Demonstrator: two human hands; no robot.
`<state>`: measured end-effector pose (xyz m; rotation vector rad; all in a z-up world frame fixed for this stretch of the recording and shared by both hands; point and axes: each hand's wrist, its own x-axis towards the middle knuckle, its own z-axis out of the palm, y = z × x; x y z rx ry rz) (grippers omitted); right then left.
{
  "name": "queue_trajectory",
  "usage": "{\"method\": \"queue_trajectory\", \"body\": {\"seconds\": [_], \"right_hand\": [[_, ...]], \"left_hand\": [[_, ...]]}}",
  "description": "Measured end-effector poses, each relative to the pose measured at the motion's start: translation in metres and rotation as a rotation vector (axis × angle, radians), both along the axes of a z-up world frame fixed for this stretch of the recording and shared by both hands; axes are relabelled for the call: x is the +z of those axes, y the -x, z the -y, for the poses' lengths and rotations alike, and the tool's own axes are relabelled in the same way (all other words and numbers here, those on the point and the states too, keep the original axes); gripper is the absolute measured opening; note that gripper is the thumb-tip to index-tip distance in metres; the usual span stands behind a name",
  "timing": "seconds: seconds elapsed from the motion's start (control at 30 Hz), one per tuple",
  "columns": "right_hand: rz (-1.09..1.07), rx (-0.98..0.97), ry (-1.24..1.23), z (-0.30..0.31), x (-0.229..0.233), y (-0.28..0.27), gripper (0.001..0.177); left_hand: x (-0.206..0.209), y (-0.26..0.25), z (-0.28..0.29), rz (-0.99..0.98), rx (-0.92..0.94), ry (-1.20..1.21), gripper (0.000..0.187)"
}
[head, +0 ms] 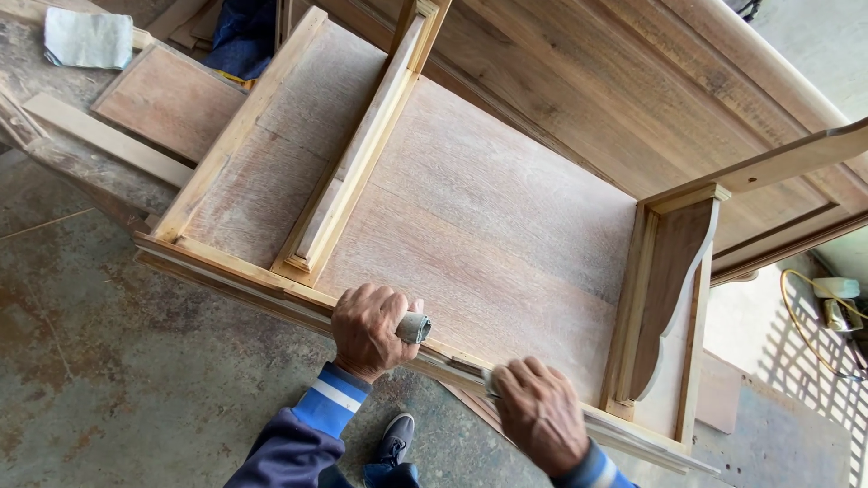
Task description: Sanding the surfaces and edges of a wooden furniture stand with sandpaper.
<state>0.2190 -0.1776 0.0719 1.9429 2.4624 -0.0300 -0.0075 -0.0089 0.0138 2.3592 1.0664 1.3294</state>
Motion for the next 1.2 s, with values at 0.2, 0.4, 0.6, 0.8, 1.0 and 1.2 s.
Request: {"method": "queue_trajectory", "body": {"seconds": [0.2, 0.4, 0.6, 0.8, 1.0, 1.2], "right_hand": [[-0.06, 0.022, -0.005, -0.034, 0.007, 0.032, 0.012], [-0.008, 0.008, 0.068, -0.011, 0.014, 0.008, 0.01], [0.009, 0.061, 0.019, -0.037, 0.009, 0.037, 0.006], [-0.043, -0.056, -0.025, 0.009, 0.01, -0.013, 0.01], [-0.055, -0.053, -0.079, -0.04, -0.003, 0.052, 0.009], [-0.171, -0.497, -0.148, 0.049, -0.01, -0.01, 0.008]], "left_hand": [[0.004, 0.003, -0.001, -0.059, 0.001, 0.004, 0.032], [0.006, 0.001, 0.001, -0.012, 0.015, -0.035, 0.028], [0.001, 0.006, -0.001, -0.045, -0.047, 0.023, 0.032], [-0.011, 0.001, 0.0, -0.049, 0.0, -0.038, 0.027], [-0.038, 0.008, -0.008, -0.146, -0.02, 0.024, 0.043], [-0.008, 0.016, -0.01, -0.151, -0.097, 0.04, 0.036]]}}
